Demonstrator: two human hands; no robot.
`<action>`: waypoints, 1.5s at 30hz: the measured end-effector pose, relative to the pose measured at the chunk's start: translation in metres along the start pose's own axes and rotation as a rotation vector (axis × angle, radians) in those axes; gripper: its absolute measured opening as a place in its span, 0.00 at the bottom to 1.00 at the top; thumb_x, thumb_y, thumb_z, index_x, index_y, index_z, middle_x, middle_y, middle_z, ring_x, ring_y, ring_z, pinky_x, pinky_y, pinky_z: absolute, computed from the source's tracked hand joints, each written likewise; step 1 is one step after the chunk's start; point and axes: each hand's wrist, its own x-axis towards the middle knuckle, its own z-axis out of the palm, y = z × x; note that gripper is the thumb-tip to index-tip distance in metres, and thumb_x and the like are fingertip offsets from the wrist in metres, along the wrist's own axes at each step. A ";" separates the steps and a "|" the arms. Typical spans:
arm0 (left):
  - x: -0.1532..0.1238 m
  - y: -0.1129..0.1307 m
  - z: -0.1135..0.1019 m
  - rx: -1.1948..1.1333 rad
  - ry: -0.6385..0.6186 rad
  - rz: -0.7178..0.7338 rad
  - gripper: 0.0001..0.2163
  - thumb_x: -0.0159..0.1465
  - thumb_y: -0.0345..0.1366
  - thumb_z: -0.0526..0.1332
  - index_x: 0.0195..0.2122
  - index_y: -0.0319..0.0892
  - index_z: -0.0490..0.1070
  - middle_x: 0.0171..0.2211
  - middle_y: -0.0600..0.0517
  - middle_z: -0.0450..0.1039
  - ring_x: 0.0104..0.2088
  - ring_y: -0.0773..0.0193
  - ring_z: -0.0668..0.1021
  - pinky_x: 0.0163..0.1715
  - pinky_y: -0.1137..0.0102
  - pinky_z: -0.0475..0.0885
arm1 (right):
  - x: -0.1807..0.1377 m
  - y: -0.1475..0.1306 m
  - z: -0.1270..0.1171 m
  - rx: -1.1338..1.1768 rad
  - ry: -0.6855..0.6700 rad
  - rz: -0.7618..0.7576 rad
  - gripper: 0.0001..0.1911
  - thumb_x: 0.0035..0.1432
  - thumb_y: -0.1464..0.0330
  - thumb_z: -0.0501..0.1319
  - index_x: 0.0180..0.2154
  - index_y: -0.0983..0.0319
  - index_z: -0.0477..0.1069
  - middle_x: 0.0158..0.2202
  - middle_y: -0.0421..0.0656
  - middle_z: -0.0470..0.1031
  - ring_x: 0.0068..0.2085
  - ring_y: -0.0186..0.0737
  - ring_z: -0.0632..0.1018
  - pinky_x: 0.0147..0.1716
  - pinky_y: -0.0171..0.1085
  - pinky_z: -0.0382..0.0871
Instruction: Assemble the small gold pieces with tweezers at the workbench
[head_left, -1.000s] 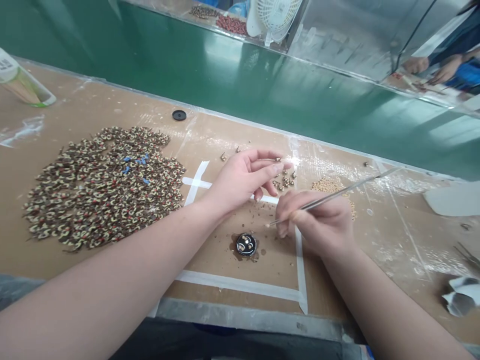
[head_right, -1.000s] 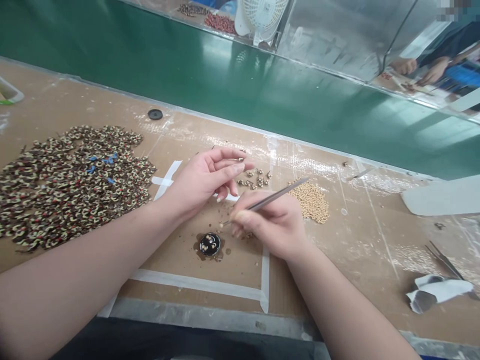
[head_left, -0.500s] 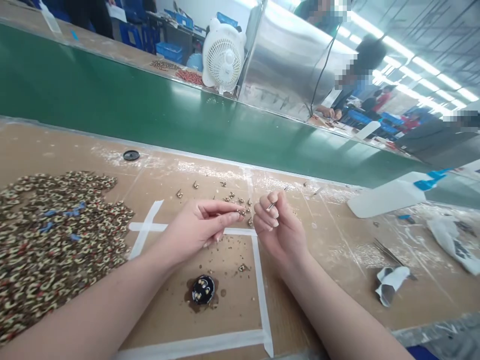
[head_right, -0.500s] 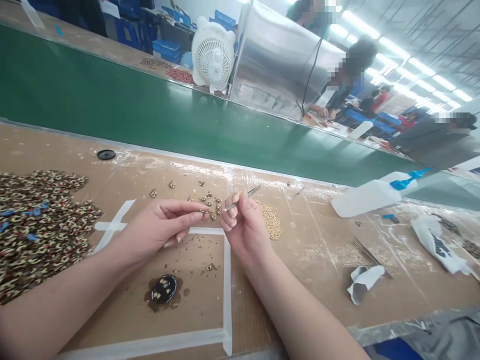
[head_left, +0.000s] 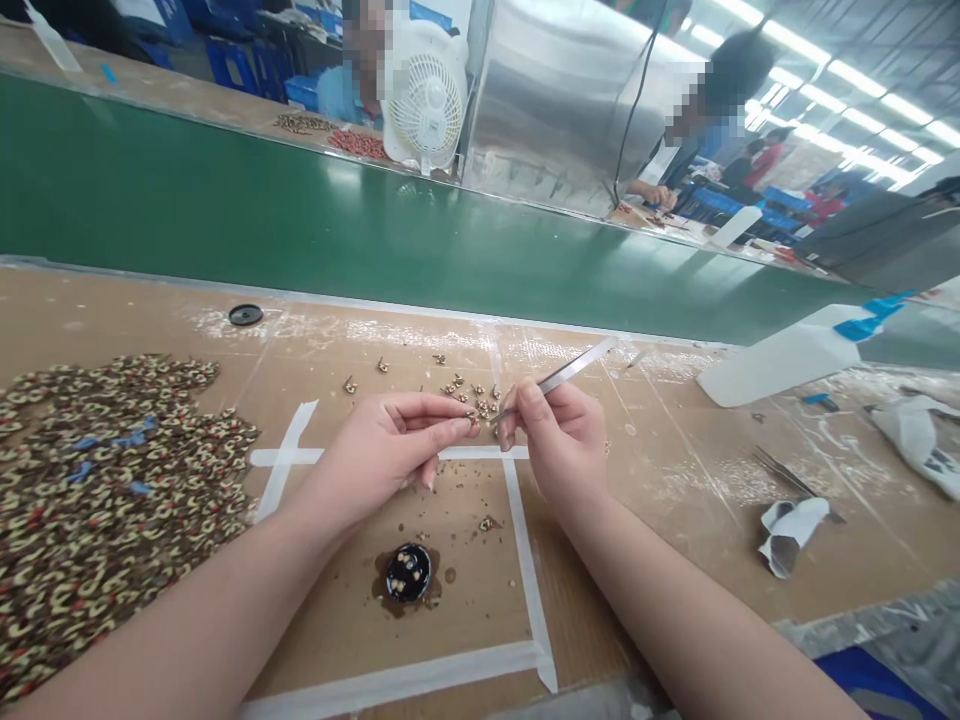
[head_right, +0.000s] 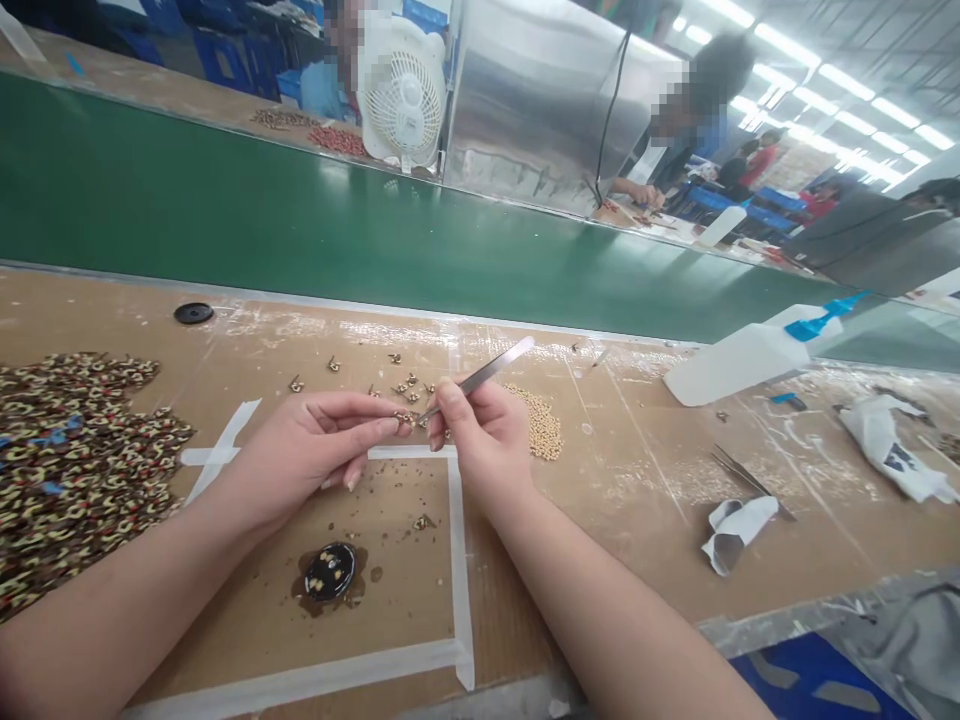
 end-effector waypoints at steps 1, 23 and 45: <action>0.000 0.000 0.000 0.010 -0.006 -0.004 0.13 0.64 0.44 0.72 0.45 0.43 0.84 0.15 0.57 0.70 0.17 0.71 0.68 0.22 0.75 0.60 | -0.001 -0.001 0.001 -0.032 0.002 -0.017 0.18 0.70 0.55 0.65 0.31 0.60 0.75 0.23 0.38 0.75 0.24 0.32 0.76 0.28 0.36 0.72; 0.004 -0.013 -0.005 -0.356 -0.076 0.084 0.08 0.55 0.37 0.68 0.32 0.39 0.76 0.25 0.55 0.73 0.13 0.78 0.61 0.14 0.77 0.51 | 0.002 0.005 0.008 -0.106 -0.006 -0.021 0.26 0.69 0.50 0.63 0.26 0.62 0.72 0.20 0.40 0.71 0.22 0.35 0.73 0.27 0.33 0.69; 0.006 -0.025 -0.008 -0.227 -0.027 0.117 0.31 0.55 0.67 0.72 0.34 0.43 0.66 0.20 0.60 0.65 0.15 0.76 0.58 0.14 0.77 0.51 | 0.002 0.020 0.013 0.013 0.065 0.057 0.30 0.61 0.43 0.67 0.24 0.62 0.73 0.20 0.42 0.70 0.22 0.38 0.71 0.25 0.35 0.67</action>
